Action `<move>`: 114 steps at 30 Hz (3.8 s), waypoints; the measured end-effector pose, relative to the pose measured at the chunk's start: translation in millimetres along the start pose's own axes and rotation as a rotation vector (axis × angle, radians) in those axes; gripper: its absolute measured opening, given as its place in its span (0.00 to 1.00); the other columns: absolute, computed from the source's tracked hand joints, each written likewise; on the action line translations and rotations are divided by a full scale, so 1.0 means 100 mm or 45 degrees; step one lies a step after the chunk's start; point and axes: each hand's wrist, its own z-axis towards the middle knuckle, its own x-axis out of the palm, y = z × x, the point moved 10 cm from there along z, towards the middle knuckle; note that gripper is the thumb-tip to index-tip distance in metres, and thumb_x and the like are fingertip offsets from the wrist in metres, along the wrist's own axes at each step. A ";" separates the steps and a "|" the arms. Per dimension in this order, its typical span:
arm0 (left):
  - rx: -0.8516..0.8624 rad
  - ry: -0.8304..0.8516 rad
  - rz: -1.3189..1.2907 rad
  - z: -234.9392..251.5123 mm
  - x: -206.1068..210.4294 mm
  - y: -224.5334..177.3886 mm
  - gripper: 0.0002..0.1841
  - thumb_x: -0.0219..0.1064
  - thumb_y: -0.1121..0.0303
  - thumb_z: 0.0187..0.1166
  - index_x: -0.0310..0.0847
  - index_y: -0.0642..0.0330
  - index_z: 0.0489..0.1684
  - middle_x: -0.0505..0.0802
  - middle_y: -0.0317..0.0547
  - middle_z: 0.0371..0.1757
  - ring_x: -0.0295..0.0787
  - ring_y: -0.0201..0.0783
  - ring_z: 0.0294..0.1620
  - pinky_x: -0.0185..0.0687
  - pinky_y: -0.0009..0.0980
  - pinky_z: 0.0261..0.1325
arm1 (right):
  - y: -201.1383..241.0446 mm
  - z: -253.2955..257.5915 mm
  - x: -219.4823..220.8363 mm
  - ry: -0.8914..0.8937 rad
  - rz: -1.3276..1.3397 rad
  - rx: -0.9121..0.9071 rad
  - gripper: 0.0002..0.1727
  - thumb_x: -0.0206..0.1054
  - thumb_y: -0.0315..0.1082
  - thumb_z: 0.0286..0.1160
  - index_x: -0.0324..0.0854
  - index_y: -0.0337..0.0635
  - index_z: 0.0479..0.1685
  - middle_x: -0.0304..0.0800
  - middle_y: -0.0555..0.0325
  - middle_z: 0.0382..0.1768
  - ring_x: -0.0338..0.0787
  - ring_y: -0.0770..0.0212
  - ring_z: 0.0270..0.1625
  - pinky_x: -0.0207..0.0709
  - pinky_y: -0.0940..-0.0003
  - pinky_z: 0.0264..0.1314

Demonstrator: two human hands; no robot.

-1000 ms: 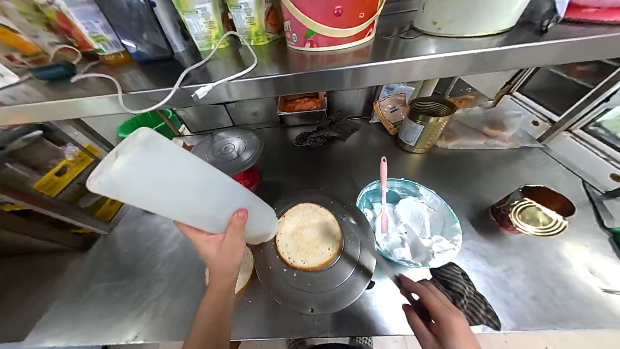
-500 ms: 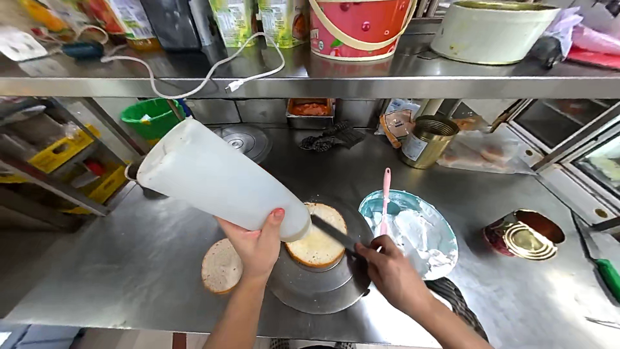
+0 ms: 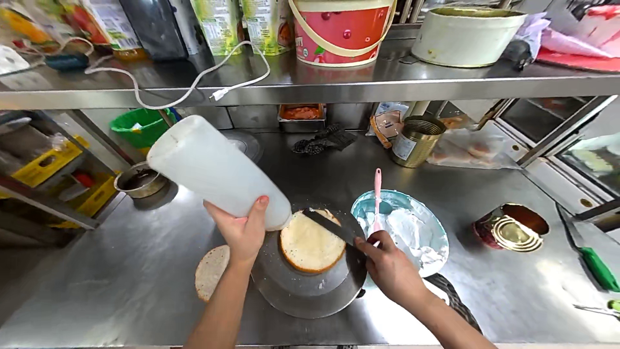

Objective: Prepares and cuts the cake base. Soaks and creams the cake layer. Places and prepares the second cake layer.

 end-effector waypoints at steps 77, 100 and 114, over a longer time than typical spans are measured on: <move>-0.677 1.148 0.849 -0.95 -0.35 0.96 0.50 0.85 0.32 0.37 0.84 0.46 0.69 0.61 0.52 0.92 0.67 0.49 0.86 0.76 0.51 0.76 | -0.22 -1.24 0.14 0.578 0.770 0.570 0.16 0.59 0.42 0.85 0.85 0.41 0.54 0.85 0.61 0.21 0.85 0.64 0.19 0.82 0.62 0.21; -1.114 0.594 0.589 -0.94 -0.74 1.16 0.36 0.48 0.44 0.87 0.60 0.60 0.87 0.82 0.59 0.74 0.81 0.48 0.74 0.76 0.52 0.75 | -0.86 -1.24 -0.27 0.446 0.770 0.629 0.14 0.56 0.36 0.84 0.81 0.38 0.55 0.92 0.55 0.32 0.93 0.59 0.30 0.90 0.56 0.34; -1.450 0.051 0.352 -1.62 -0.81 0.85 0.25 0.48 0.59 0.93 0.69 0.69 0.78 0.83 0.59 0.72 0.81 0.43 0.72 0.78 0.44 0.74 | -0.64 -0.17 0.06 0.795 0.019 0.538 0.19 0.56 0.50 0.91 0.84 0.45 0.55 0.90 0.48 0.34 0.91 0.47 0.39 0.83 0.43 0.47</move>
